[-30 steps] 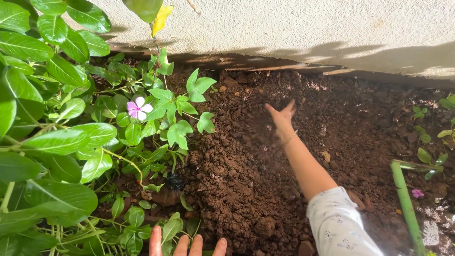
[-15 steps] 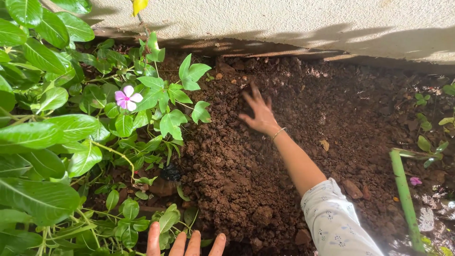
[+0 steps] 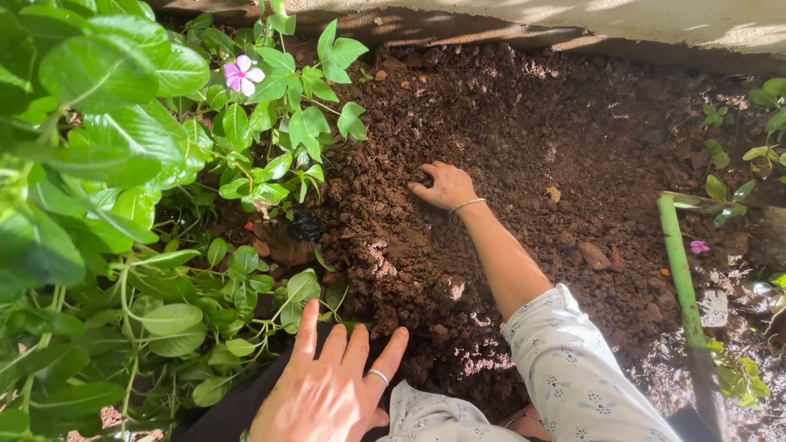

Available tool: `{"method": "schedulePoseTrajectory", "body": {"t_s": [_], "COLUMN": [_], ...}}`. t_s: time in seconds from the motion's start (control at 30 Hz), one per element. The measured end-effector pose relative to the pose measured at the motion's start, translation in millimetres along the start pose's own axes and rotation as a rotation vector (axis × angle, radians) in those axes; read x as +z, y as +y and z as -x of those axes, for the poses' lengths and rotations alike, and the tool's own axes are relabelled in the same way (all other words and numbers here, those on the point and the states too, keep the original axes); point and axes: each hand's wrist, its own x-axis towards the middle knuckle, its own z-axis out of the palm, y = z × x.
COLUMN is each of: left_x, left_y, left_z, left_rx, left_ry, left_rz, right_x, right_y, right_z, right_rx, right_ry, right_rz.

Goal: Digging and loosening soil in a garden area using hands and a small hand hoe.

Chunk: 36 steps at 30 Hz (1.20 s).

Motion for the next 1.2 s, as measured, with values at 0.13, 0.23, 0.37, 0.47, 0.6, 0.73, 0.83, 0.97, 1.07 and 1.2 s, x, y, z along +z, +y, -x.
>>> {"method": "schedulePoseTrajectory", "body": {"t_s": [0.13,0.23,0.37,0.47,0.6,0.73,0.83,0.97,1.07,1.2], "left_x": [-49.6,-45.2,-41.8,-46.5,-50.2,-50.8,-46.8,-48.1,-56.4,-62.1], "left_y": [13.2,24.6,37.1,43.0,46.1,47.3,47.4,44.7,40.1,29.2], "left_z": [-9.1,4.6,16.9,19.4,21.3,24.7,28.5,30.6,31.4,41.2], "left_rx": [-0.168,-0.14,-0.111,-0.117,-0.125,-0.116,-0.119,-0.117,-0.142,-0.19], "left_ry": [-0.611,-0.454,-0.376,-0.415,-0.432,-0.451,-0.495,-0.445,-0.466,-0.272], "left_rz": [0.204,0.077,0.072,0.037,0.017,0.017,0.046,0.054,0.06,0.091], "right_x": [-42.2,-42.1,-39.4,-29.8,-28.7,-62.6,-69.3,-80.5,-68.9,-32.4], "right_y": [-33.4,-30.6,-16.5,0.8,11.5,-10.4,-19.5,-54.3,-62.2,-44.4], "right_z": [46.1,64.3,81.7,95.2,116.3,171.7,219.0,272.1,278.0,263.2], "right_rx": [0.234,0.151,0.185,0.053,-0.104,-0.07,0.009,-0.226,-0.25,-0.233], "right_ry": [-0.232,-0.087,-0.208,-0.151,-0.126,-0.237,-0.257,-0.069,0.016,0.202], "right_rz": [-0.092,-0.115,-0.145,-0.201,-0.231,-0.295,-0.291,-0.088,0.119,0.212]}}
